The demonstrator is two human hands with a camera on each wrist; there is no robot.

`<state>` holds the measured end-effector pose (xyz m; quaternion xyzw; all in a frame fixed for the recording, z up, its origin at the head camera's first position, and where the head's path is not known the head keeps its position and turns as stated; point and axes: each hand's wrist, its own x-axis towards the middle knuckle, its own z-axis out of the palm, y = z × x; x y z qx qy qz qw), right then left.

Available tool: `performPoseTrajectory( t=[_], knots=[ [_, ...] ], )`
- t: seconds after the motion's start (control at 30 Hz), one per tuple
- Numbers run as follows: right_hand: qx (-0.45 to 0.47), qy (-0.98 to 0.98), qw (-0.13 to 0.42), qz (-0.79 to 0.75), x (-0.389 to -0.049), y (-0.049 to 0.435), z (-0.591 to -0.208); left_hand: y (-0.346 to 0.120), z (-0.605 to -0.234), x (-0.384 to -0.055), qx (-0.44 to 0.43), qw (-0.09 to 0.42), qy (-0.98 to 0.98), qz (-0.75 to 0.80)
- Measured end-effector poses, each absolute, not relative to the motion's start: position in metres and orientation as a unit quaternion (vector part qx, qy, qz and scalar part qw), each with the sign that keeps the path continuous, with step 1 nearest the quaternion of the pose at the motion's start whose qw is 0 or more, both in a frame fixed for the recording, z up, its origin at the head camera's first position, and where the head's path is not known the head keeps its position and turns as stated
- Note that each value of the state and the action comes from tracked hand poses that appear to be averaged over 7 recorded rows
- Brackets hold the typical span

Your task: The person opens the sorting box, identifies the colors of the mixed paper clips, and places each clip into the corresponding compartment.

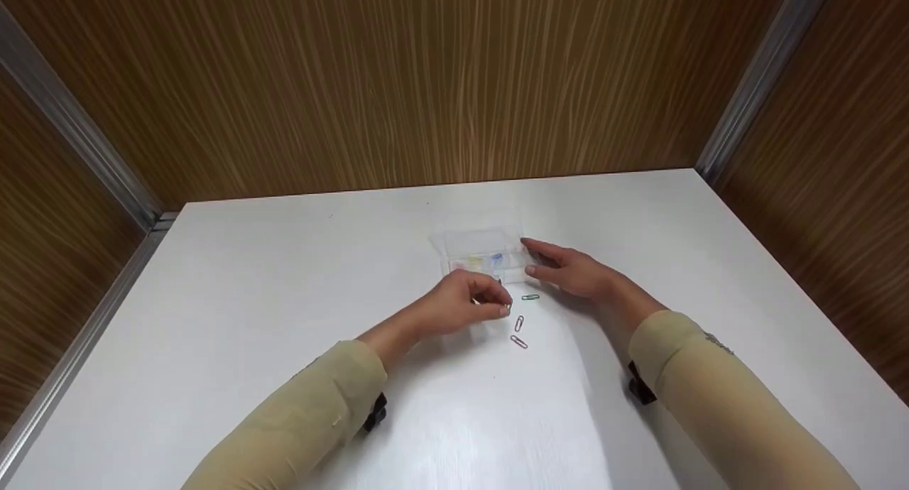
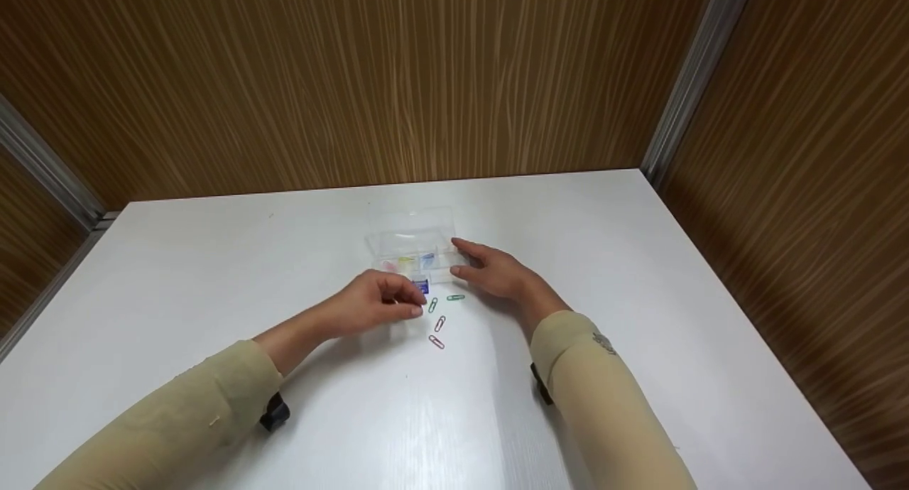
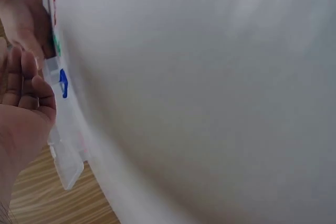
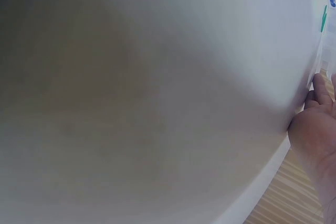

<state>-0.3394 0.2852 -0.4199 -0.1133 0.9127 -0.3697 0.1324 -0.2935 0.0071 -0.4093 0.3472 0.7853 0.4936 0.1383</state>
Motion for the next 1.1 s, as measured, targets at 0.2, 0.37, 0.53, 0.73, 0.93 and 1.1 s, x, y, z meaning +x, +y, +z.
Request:
performPoseTrajectory(
  t=[0.2,0.37,0.53,0.73,0.93,1.1],
  knots=[
    [-0.123,0.914,0.132,-0.364,-0.339,0.285,-0.421,0.010,-0.418,-0.290,0.354,0.190,0.785,0.471],
    [-0.114,0.914,0.134,-0.367,-0.339,0.285,-0.420,0.012,-0.422,-0.289,0.352,0.204,0.789,0.460],
    [-0.107,0.910,0.136,-0.376,-0.338,0.284,-0.419,0.014,-0.425,-0.289,0.351,0.199,0.796,0.450],
    [-0.106,0.913,0.139,-0.368,-0.341,0.284,-0.420,0.016,-0.425,-0.286,0.348,0.195,0.802,0.445],
    [-0.124,0.909,0.129,-0.376,-0.341,0.284,-0.420,0.018,-0.425,-0.283,0.357,0.182,0.812,0.424],
    [-0.127,0.912,0.126,-0.369,-0.341,0.286,-0.420,0.021,-0.426,-0.283,0.357,0.181,0.818,0.414]
  ],
)
